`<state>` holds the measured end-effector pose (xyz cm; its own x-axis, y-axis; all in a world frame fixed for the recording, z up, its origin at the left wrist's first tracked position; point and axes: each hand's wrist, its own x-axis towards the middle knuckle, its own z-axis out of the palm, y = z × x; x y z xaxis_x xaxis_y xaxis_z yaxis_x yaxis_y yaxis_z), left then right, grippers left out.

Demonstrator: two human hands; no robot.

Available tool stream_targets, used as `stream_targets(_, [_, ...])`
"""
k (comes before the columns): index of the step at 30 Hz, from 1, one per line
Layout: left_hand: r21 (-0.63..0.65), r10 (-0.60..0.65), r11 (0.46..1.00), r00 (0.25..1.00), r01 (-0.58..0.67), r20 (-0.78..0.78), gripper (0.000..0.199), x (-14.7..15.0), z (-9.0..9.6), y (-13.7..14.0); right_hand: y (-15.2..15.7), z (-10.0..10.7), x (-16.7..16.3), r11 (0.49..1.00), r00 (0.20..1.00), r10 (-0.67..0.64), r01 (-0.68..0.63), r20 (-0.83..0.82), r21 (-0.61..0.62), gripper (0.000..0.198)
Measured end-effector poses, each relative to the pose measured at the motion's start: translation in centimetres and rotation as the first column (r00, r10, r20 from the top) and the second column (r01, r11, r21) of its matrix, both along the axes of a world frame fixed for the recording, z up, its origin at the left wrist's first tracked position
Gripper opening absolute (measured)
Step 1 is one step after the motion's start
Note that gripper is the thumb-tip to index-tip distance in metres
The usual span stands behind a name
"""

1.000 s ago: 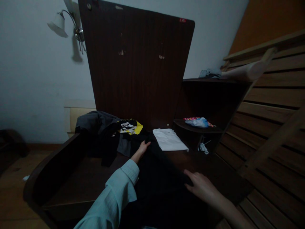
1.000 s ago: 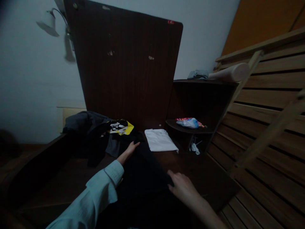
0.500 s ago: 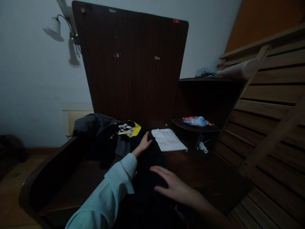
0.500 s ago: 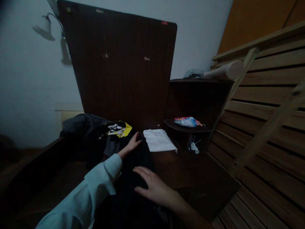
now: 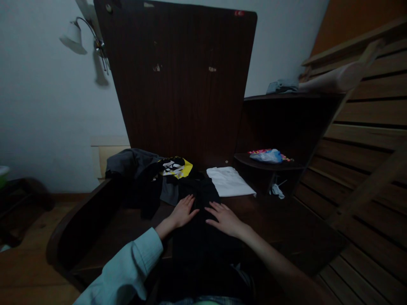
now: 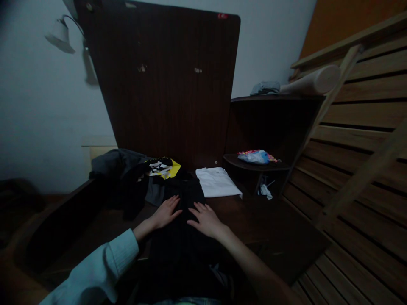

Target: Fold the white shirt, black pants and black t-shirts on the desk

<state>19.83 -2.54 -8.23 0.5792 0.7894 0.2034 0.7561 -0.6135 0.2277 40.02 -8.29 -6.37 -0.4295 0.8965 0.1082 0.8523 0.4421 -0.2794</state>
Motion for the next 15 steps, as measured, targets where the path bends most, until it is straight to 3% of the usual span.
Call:
stream_targets(3, [0.001, 0.100, 0.995, 0.994, -0.100, -0.035, 0.042, 1.1, 1.6, 0.2, 2.9, 1.4, -1.0, 0.997, 0.997, -0.072, 0.072, -0.036, 0.010, 0.035])
stream_targets(7, [0.011, 0.289, 0.957, 0.957, -0.289, -0.022, 0.025, 2.8, 3.1, 1.1, 7.6, 1.7, -3.3, 0.952, 0.921, -0.306, 0.304, -0.243, -0.045, 0.020])
stream_targets(10, [0.032, 0.382, 0.924, 0.924, -0.382, 0.003, 0.026, 3.8, 2.9, 1.8, 9.5, 0.6, -4.3, 0.913, 0.861, -0.405, 0.400, -0.309, -0.080, 0.022])
stream_targets(15, [0.012, 0.466, 0.885, 0.884, -0.466, 0.023, 0.030, 4.0, 1.9, 2.5, 9.8, -0.9, -4.3, 0.893, 0.824, -0.435, 0.447, -0.363, -0.056, 0.020])
